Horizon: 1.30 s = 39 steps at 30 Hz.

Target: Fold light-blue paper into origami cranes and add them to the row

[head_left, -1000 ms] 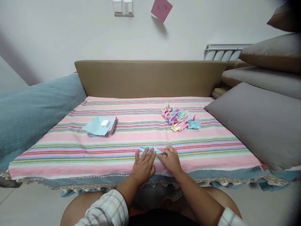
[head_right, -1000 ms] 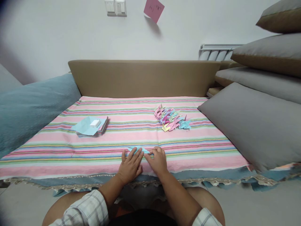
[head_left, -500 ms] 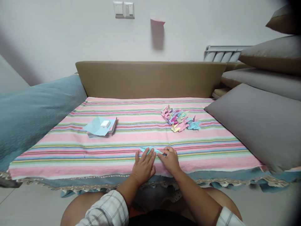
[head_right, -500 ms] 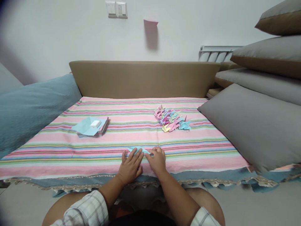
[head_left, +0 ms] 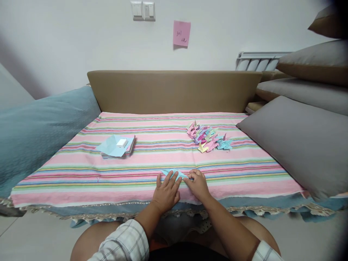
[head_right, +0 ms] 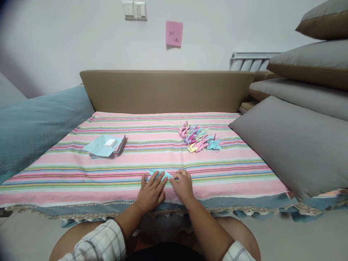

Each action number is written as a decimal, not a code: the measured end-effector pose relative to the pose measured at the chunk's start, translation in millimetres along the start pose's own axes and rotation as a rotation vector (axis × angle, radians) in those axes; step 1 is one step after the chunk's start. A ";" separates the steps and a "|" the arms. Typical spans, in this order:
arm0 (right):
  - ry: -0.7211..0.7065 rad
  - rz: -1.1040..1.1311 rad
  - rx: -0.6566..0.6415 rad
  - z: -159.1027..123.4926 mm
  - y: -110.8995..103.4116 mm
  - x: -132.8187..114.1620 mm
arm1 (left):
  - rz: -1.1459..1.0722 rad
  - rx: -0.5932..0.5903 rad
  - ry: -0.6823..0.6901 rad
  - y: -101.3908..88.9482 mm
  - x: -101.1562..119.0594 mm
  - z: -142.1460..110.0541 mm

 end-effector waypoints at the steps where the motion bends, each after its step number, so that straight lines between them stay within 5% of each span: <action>1: -0.002 0.011 0.006 0.1 -0.7 -0.4 | 0.005 0.001 0.000 -0.2 -0.1 0.0; 22: -0.051 -0.089 -0.005 -1.1 -3.7 -10.7 | 0.000 -0.024 -0.009 -4.9 0.3 3.5; 39: 0.041 -0.062 -0.102 9.2 -2.2 -8.7 | -0.001 -0.075 -0.015 -14.9 -2.9 10.8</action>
Point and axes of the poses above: each hand's wrist, its own z-axis towards the middle knuckle, its own y-axis out of the palm, x = y × z, the point moved 8 cm from there along z, towards the middle knuckle, and after that the axes turned 6 degrees about -y, right-handed, at the moved point
